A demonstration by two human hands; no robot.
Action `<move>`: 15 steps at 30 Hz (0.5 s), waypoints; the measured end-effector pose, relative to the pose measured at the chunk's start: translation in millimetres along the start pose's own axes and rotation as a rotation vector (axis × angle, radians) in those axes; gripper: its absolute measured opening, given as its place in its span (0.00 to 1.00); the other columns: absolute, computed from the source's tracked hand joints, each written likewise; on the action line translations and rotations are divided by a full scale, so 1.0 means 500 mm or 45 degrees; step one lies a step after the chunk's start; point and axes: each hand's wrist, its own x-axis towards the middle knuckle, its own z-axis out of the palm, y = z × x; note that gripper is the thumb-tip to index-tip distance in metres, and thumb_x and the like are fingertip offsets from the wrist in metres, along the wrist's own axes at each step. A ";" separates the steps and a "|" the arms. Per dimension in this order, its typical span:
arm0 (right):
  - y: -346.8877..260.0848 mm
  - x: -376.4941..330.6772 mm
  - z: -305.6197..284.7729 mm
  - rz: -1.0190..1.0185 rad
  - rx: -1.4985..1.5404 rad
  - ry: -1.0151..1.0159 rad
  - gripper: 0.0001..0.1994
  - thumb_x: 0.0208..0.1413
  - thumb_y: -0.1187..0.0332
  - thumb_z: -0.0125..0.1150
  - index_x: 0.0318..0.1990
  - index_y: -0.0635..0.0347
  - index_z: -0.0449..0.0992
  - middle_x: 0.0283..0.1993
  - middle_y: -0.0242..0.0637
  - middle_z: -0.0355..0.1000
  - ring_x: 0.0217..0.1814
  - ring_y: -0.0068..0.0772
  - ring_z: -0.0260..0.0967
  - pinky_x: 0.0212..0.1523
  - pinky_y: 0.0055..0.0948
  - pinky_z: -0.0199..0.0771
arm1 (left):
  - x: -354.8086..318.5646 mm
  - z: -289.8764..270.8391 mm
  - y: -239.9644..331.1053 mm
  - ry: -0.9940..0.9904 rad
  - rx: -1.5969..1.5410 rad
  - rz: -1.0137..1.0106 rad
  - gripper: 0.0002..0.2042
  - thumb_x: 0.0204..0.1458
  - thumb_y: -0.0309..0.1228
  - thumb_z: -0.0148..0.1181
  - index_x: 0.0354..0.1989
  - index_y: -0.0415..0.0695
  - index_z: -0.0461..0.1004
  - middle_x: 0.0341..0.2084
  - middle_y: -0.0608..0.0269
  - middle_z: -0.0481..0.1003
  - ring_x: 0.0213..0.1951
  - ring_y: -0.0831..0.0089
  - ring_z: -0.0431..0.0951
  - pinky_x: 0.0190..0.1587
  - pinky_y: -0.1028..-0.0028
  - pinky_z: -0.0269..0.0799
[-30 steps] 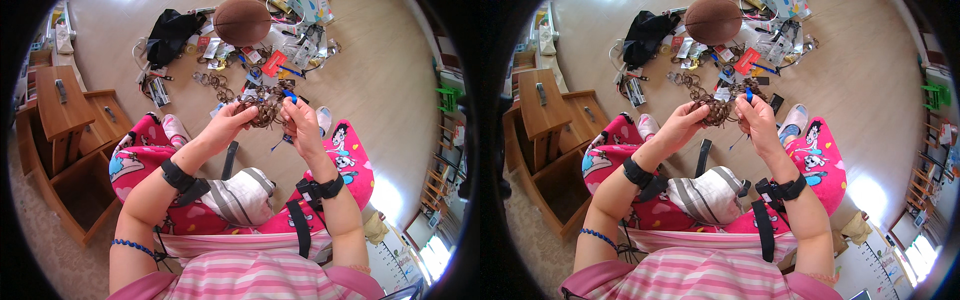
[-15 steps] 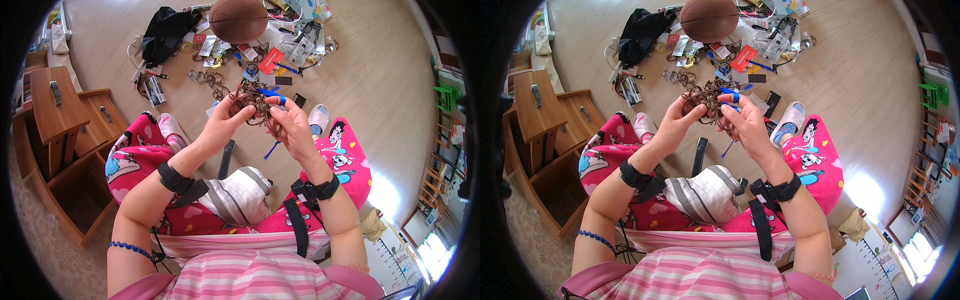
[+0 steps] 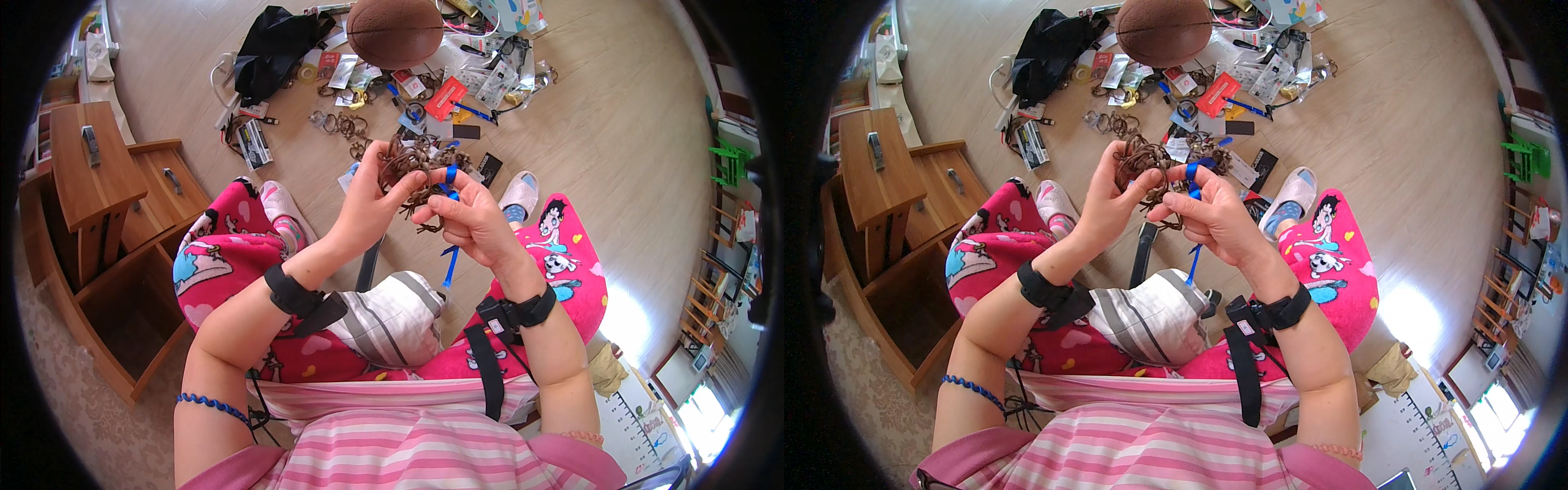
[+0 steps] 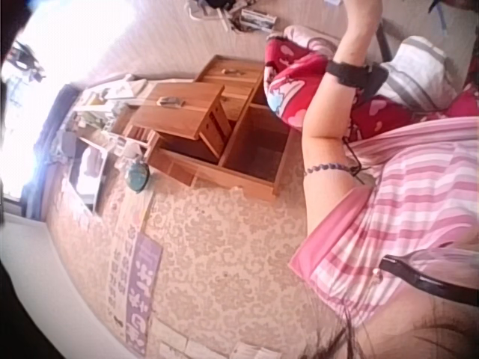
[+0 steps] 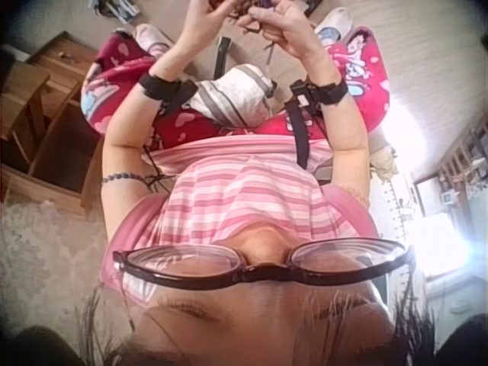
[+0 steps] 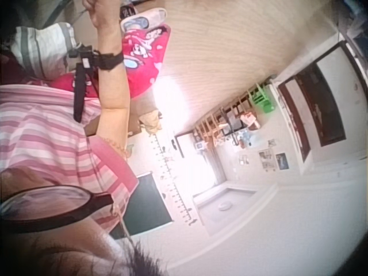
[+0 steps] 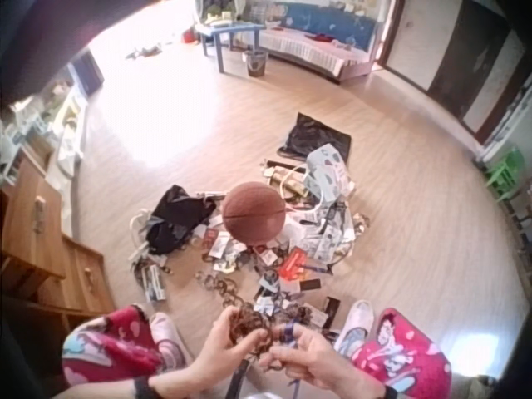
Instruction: The person sits on the floor and assembles keychains by attaching small metal rings to a blue strap. They pick up rings from the floor, link them together, and connect them to the strap repeatedly.
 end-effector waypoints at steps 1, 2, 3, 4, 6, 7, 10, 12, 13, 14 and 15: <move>0.000 0.001 0.004 -0.004 -0.020 0.015 0.13 0.58 0.69 0.57 0.48 0.58 0.65 0.34 0.46 0.77 0.12 0.06 0.47 0.13 0.11 0.44 | -0.002 0.004 -0.002 0.042 0.082 0.020 0.14 0.57 0.25 0.58 0.46 0.40 0.60 0.35 0.66 0.72 0.38 0.83 0.71 0.40 0.81 0.68; 0.001 0.002 0.008 -0.029 -0.026 -0.002 0.12 0.58 0.68 0.58 0.47 0.58 0.65 0.34 0.46 0.77 0.13 0.05 0.47 0.13 0.11 0.44 | -0.005 0.008 -0.003 0.065 0.132 0.060 0.14 0.57 0.25 0.57 0.46 0.39 0.60 0.35 0.65 0.72 0.38 0.82 0.72 0.39 0.80 0.69; 0.003 0.004 0.011 0.002 -0.071 0.043 0.11 0.59 0.68 0.58 0.46 0.57 0.65 0.33 0.45 0.77 0.13 0.06 0.47 0.13 0.11 0.44 | -0.008 0.012 -0.005 0.089 0.183 0.100 0.14 0.57 0.26 0.57 0.46 0.39 0.59 0.34 0.64 0.73 0.37 0.82 0.72 0.38 0.80 0.70; 0.006 0.008 0.013 0.012 -0.103 0.055 0.11 0.59 0.68 0.57 0.46 0.57 0.65 0.33 0.45 0.77 0.13 0.06 0.47 0.13 0.11 0.44 | -0.011 0.017 -0.006 0.111 0.197 0.121 0.14 0.57 0.26 0.57 0.46 0.39 0.59 0.34 0.64 0.73 0.37 0.81 0.72 0.38 0.80 0.70; 0.015 0.014 0.017 0.002 -0.196 0.076 0.10 0.60 0.67 0.56 0.45 0.57 0.66 0.31 0.44 0.76 0.12 0.07 0.47 0.13 0.12 0.44 | -0.016 0.026 -0.007 0.153 0.226 0.164 0.13 0.58 0.25 0.56 0.46 0.39 0.59 0.34 0.63 0.72 0.37 0.81 0.72 0.38 0.80 0.70; 0.021 0.016 0.018 -0.018 -0.257 0.084 0.09 0.61 0.66 0.55 0.46 0.57 0.66 0.30 0.43 0.76 0.12 0.07 0.47 0.13 0.12 0.44 | -0.017 0.028 -0.007 0.183 0.255 0.197 0.13 0.58 0.26 0.56 0.46 0.39 0.58 0.34 0.63 0.72 0.37 0.81 0.72 0.38 0.79 0.70; 0.031 0.021 0.015 -0.116 -0.303 0.155 0.08 0.63 0.63 0.52 0.43 0.56 0.67 0.26 0.40 0.74 0.12 0.08 0.48 0.13 0.13 0.45 | -0.017 0.032 -0.006 0.268 0.282 0.267 0.12 0.59 0.26 0.54 0.45 0.39 0.58 0.33 0.63 0.72 0.36 0.80 0.73 0.38 0.79 0.70; 0.030 0.025 0.009 -0.165 -0.232 0.155 0.09 0.64 0.60 0.49 0.41 0.56 0.67 0.24 0.39 0.72 0.12 0.09 0.48 0.13 0.14 0.45 | -0.015 0.032 -0.007 0.315 0.208 0.289 0.12 0.59 0.26 0.54 0.45 0.39 0.58 0.33 0.63 0.72 0.35 0.79 0.73 0.38 0.79 0.70; 0.029 0.027 0.005 -0.176 -0.170 0.126 0.10 0.64 0.59 0.48 0.41 0.56 0.67 0.23 0.38 0.72 0.11 0.10 0.47 0.13 0.14 0.45 | -0.014 0.031 -0.008 0.258 0.180 0.233 0.12 0.60 0.26 0.53 0.45 0.39 0.58 0.33 0.62 0.72 0.35 0.79 0.73 0.39 0.79 0.71; 0.028 0.029 0.002 -0.185 -0.109 0.096 0.11 0.65 0.58 0.46 0.40 0.56 0.67 0.22 0.38 0.71 0.11 0.11 0.47 0.13 0.15 0.45 | -0.014 0.031 -0.010 0.204 0.143 0.199 0.11 0.60 0.26 0.53 0.45 0.39 0.58 0.33 0.62 0.72 0.35 0.79 0.73 0.39 0.79 0.71; 0.029 0.031 0.001 -0.100 0.057 0.079 0.11 0.65 0.58 0.46 0.40 0.56 0.67 0.22 0.39 0.71 0.11 0.11 0.47 0.13 0.15 0.45 | -0.014 0.031 -0.012 0.152 0.105 0.166 0.11 0.60 0.26 0.53 0.45 0.39 0.58 0.33 0.62 0.73 0.35 0.79 0.74 0.39 0.79 0.71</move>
